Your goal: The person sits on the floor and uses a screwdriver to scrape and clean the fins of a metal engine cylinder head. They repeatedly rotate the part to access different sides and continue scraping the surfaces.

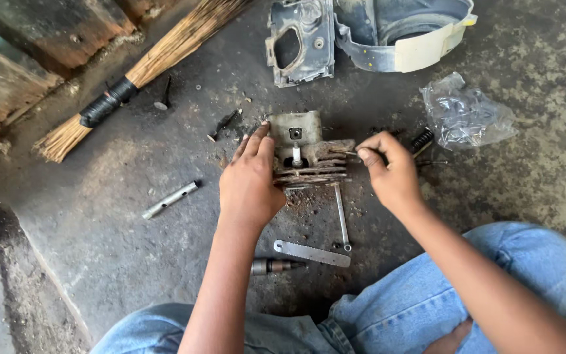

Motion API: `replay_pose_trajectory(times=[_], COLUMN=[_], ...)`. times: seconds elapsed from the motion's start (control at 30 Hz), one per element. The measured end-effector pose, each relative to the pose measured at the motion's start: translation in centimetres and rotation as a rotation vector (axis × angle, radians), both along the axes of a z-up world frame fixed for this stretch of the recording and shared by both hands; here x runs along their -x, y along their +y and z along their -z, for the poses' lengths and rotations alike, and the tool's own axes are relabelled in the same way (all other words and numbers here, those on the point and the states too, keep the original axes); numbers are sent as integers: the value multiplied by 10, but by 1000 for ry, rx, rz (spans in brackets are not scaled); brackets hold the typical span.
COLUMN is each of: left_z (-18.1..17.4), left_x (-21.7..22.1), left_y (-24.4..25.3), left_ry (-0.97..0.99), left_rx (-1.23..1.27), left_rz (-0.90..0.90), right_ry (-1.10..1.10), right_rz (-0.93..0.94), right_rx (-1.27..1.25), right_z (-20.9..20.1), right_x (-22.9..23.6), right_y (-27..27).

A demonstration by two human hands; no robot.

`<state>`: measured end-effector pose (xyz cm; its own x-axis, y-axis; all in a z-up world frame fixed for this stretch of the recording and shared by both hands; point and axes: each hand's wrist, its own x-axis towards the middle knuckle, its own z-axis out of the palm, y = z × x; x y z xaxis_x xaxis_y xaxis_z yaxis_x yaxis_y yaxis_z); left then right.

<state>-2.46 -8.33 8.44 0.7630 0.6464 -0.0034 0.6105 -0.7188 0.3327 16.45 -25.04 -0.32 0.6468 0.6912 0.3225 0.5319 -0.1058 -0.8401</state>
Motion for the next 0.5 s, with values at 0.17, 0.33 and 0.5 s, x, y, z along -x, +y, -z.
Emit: replay_pose_trajectory(times=[0.17,0.33,0.5], left_z=[9,8,4], left_x=[0,6,5], left_y=[3,-2,0], left_ry=[-47,-115,-108], left_rx=[-91,-37,-45], left_rz=[34,40,47], right_ry=[-16,127,553], right_rz=[20,-247,-316], right_rx=[28,-190,-457], right_z=[-65,-82,-95], right_x=[6,15,16], right_y=[1,26,33])
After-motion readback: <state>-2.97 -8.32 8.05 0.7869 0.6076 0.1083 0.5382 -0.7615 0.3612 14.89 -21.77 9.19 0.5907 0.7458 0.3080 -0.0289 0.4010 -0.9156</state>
